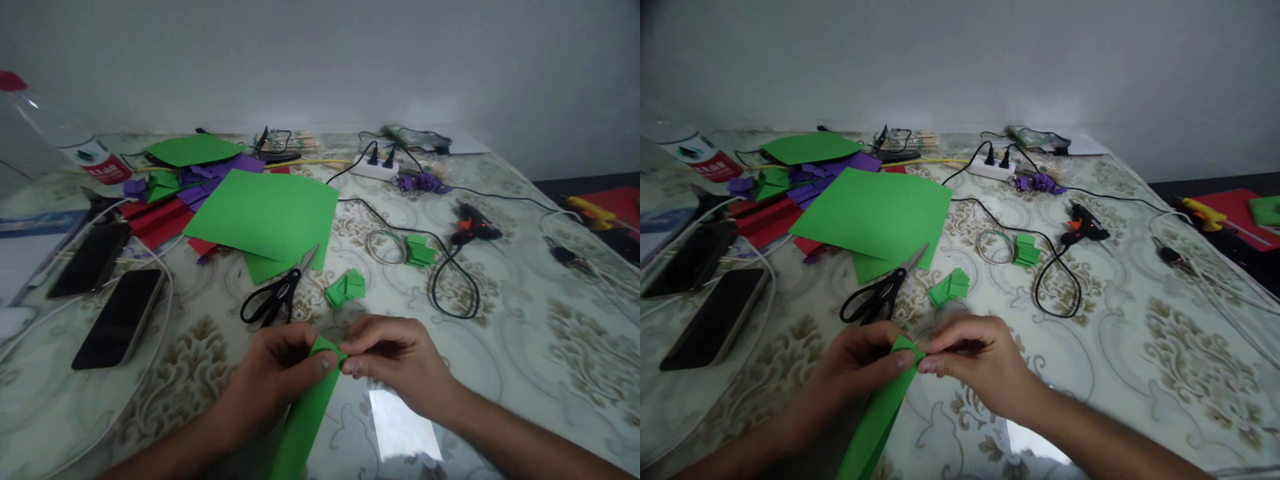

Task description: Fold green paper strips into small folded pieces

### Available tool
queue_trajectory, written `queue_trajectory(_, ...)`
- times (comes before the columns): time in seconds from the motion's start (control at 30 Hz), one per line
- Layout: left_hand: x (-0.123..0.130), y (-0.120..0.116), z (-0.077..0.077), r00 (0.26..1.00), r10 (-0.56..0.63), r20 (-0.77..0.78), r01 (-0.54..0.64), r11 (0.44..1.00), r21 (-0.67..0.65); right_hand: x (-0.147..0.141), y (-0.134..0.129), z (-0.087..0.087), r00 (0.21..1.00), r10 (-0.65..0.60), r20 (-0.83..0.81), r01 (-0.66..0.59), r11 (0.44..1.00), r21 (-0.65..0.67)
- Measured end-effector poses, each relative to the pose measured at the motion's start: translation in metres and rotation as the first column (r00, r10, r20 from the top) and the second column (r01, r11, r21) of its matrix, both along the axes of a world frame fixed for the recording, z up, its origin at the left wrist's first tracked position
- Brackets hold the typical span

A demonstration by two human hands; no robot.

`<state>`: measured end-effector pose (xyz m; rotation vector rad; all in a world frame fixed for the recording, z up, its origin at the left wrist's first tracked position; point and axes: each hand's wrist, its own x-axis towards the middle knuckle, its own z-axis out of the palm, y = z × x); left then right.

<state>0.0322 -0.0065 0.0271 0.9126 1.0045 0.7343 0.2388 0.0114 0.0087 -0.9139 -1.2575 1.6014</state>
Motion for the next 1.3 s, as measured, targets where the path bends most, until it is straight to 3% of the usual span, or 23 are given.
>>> queue_trajectory(1.17, -0.0003, 0.0022, 0.001, 0.999, -0.009, -0.053, 0.011, 1.0, 0.024, 0.0006, 0.0008, -0.0012, 1.0, 0.001, 0.01, -0.001, 1.0, 0.006)
queue_trajectory(1.3, -0.001, 0.0033, 0.0023, 0.999, -0.014, -0.044, 0.014, 1.0, 0.001, 0.0003, 0.001, 0.0011, 1.0, 0.027, -0.013, -0.027, 0.998, -0.06)
